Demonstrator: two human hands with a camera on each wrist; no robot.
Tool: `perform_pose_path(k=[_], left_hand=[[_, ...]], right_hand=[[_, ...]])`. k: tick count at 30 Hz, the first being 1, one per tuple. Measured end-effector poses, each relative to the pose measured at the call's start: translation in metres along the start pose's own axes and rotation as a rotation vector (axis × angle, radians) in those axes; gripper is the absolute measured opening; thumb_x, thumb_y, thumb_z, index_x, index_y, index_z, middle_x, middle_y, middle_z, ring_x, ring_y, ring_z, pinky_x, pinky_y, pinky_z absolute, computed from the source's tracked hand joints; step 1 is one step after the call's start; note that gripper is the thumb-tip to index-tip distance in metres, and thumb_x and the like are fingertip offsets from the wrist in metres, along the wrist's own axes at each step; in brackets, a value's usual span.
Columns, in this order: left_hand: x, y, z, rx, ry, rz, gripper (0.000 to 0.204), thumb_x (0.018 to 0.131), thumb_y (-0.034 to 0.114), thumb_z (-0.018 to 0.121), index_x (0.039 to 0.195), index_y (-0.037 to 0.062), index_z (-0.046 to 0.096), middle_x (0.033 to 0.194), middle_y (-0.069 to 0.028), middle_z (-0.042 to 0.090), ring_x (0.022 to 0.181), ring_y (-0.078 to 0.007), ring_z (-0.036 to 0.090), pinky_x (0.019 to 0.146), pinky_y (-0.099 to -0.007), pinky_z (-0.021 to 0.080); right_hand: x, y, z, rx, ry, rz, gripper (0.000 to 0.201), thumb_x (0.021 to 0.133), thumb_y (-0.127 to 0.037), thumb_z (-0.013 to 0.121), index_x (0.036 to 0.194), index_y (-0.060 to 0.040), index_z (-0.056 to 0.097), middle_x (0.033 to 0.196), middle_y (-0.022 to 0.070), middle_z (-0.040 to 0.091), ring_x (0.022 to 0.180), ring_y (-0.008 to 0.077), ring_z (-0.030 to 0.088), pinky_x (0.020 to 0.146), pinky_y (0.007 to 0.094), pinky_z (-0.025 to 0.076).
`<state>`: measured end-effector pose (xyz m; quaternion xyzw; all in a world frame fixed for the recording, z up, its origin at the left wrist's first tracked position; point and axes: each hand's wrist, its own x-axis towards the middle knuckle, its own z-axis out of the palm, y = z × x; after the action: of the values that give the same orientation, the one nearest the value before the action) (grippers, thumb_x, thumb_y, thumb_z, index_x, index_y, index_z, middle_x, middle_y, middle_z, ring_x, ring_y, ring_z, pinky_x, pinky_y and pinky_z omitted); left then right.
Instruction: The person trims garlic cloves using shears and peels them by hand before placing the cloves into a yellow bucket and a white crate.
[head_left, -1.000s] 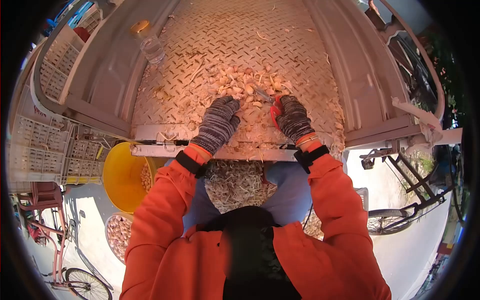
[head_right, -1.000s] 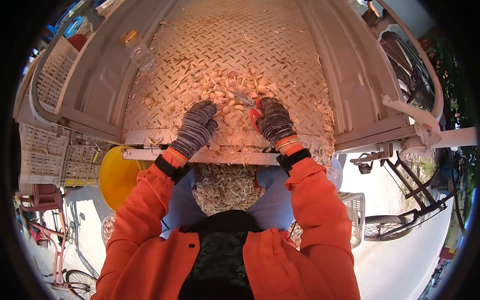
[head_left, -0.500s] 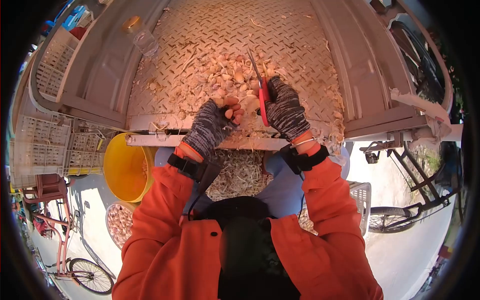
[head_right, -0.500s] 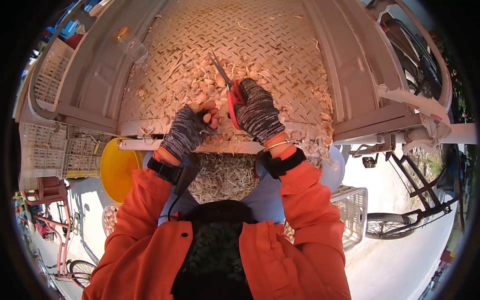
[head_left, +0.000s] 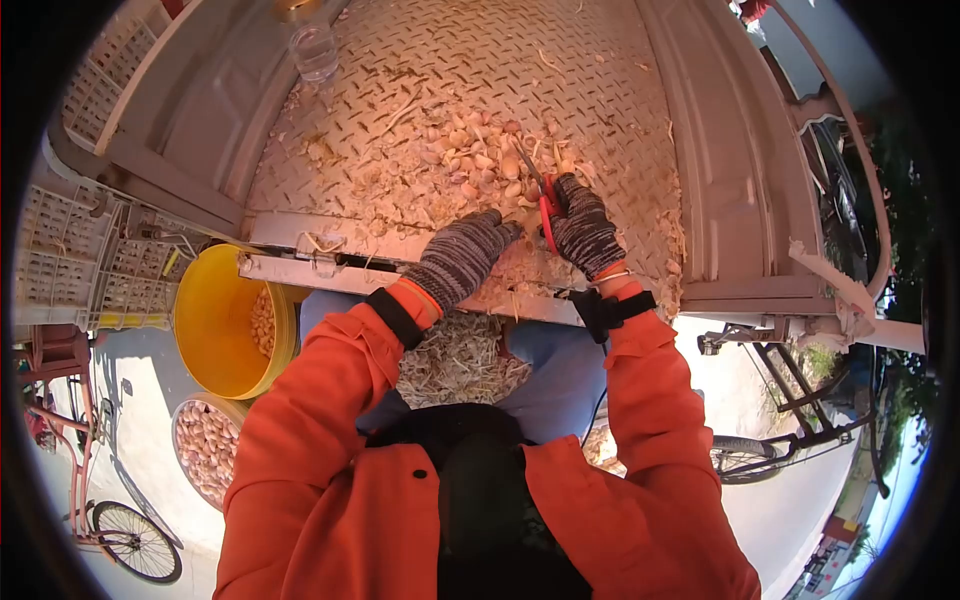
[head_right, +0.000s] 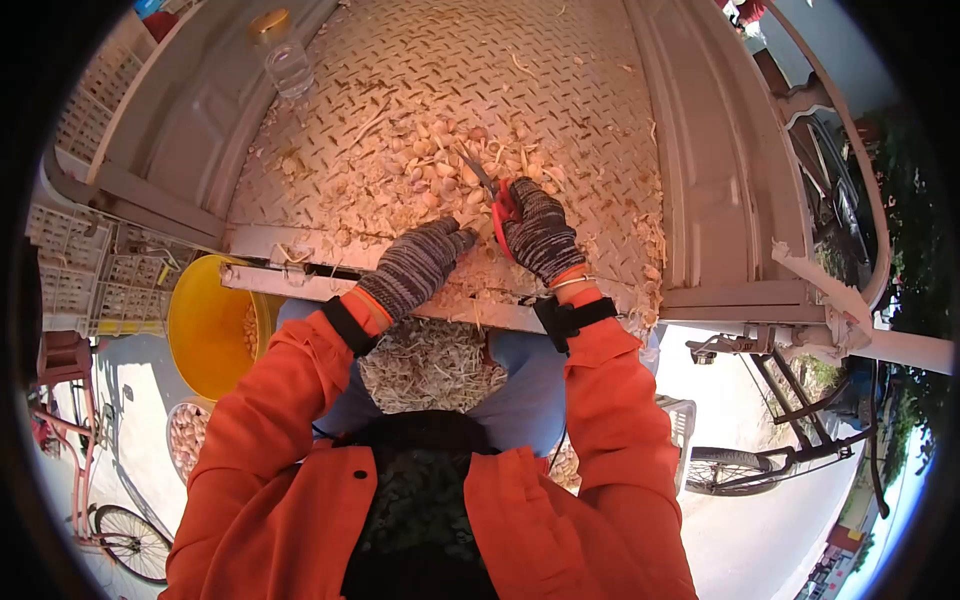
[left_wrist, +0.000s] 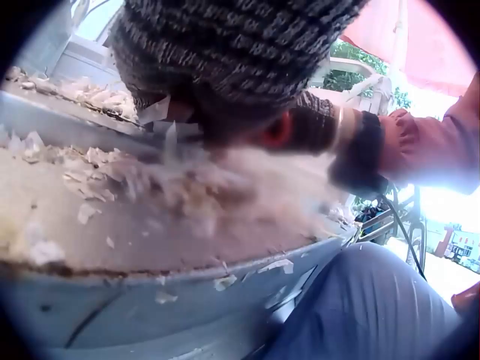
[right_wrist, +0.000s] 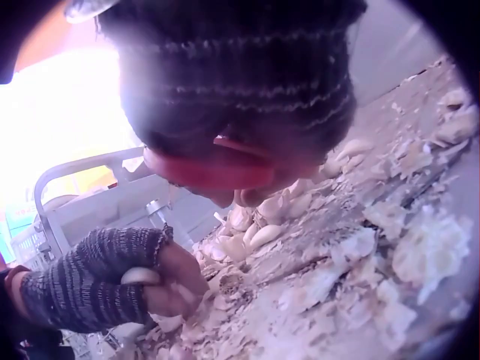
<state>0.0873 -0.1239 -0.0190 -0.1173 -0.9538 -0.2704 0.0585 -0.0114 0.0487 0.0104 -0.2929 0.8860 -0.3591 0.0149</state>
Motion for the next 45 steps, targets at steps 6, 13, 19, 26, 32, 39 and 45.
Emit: perform_pose_path(k=[6,13,19,26,32,39,45], left_hand=[[-0.042,-0.001,-0.033,-0.883,0.234,-0.325,0.016,0.083,0.012,0.054,0.096,0.0024,0.056,0.081,-0.0127,0.059,0.068,-0.022,0.06,0.053,-0.0296,0.048],[-0.04,-0.021,-0.042,-1.811,0.3,-0.775,0.017,0.084,0.015,0.056,0.098,0.0048,0.056,0.073,-0.0043,0.055,0.055,-0.0111,0.052,0.04,-0.0191,0.039],[0.007,-0.051,-0.044,-0.382,0.173,-0.277,0.029,0.083,0.017,0.059,0.107,-0.0003,0.06,0.088,-0.0099,0.063,0.071,-0.0237,0.06,0.065,-0.0334,0.049],[0.026,-0.055,-0.036,0.012,0.032,-0.107,0.03,0.079,0.013,0.061,0.105,-0.0009,0.058,0.092,-0.0157,0.063,0.081,-0.0285,0.06,0.074,-0.0361,0.048],[-0.009,-0.026,-0.057,-1.371,0.12,-0.371,0.02,0.089,0.016,0.055,0.103,0.0023,0.049,0.079,-0.0039,0.051,0.062,-0.0111,0.046,0.048,-0.0206,0.038],[-0.162,0.0,-0.083,-2.421,0.328,-0.235,0.012,0.088,0.012,0.051,0.084,0.0056,0.042,0.081,-0.0028,0.039,0.067,-0.0121,0.038,0.049,-0.021,0.034],[-0.341,-0.164,-0.091,-1.704,0.792,-0.886,0.014,0.088,0.017,0.056,0.084,0.0042,0.05,0.065,0.0013,0.04,0.056,-0.0091,0.039,0.044,-0.018,0.031]], right_hand=[[-0.046,-0.007,-0.001,0.212,-0.289,-0.087,0.031,0.077,-0.004,0.064,0.106,0.0017,0.057,0.097,0.0155,0.064,0.089,0.0209,0.064,0.076,0.0297,0.051],[0.014,0.002,0.014,-0.264,-0.026,-0.204,0.031,0.073,-0.013,0.066,0.102,-0.0045,0.059,0.095,0.0162,0.062,0.087,0.0319,0.06,0.076,0.0396,0.048],[0.015,-0.016,0.016,-0.28,-0.056,-0.137,0.031,0.07,-0.014,0.068,0.098,-0.0029,0.06,0.096,0.0166,0.061,0.089,0.0334,0.059,0.078,0.0401,0.048],[-0.043,-0.002,-0.014,-0.119,0.129,-0.041,0.029,0.071,-0.013,0.07,0.096,-0.0013,0.06,0.089,0.0167,0.063,0.081,0.0308,0.061,0.072,0.0353,0.051],[-0.211,0.028,-0.089,-0.179,0.631,0.273,0.023,0.074,-0.008,0.067,0.094,0.0001,0.059,0.084,0.0149,0.064,0.074,0.0269,0.064,0.066,0.0337,0.05],[-0.415,0.026,-0.133,0.381,1.255,0.7,0.006,0.09,-0.007,0.052,0.09,-0.0031,0.057,0.078,0.0019,0.056,0.066,0.01,0.052,0.057,0.0214,0.043],[-0.463,0.052,-0.12,-0.477,1.19,0.816,0.02,0.084,-0.001,0.058,0.104,-0.0017,0.057,0.099,0.0088,0.062,0.089,0.0154,0.058,0.078,0.0276,0.049]])
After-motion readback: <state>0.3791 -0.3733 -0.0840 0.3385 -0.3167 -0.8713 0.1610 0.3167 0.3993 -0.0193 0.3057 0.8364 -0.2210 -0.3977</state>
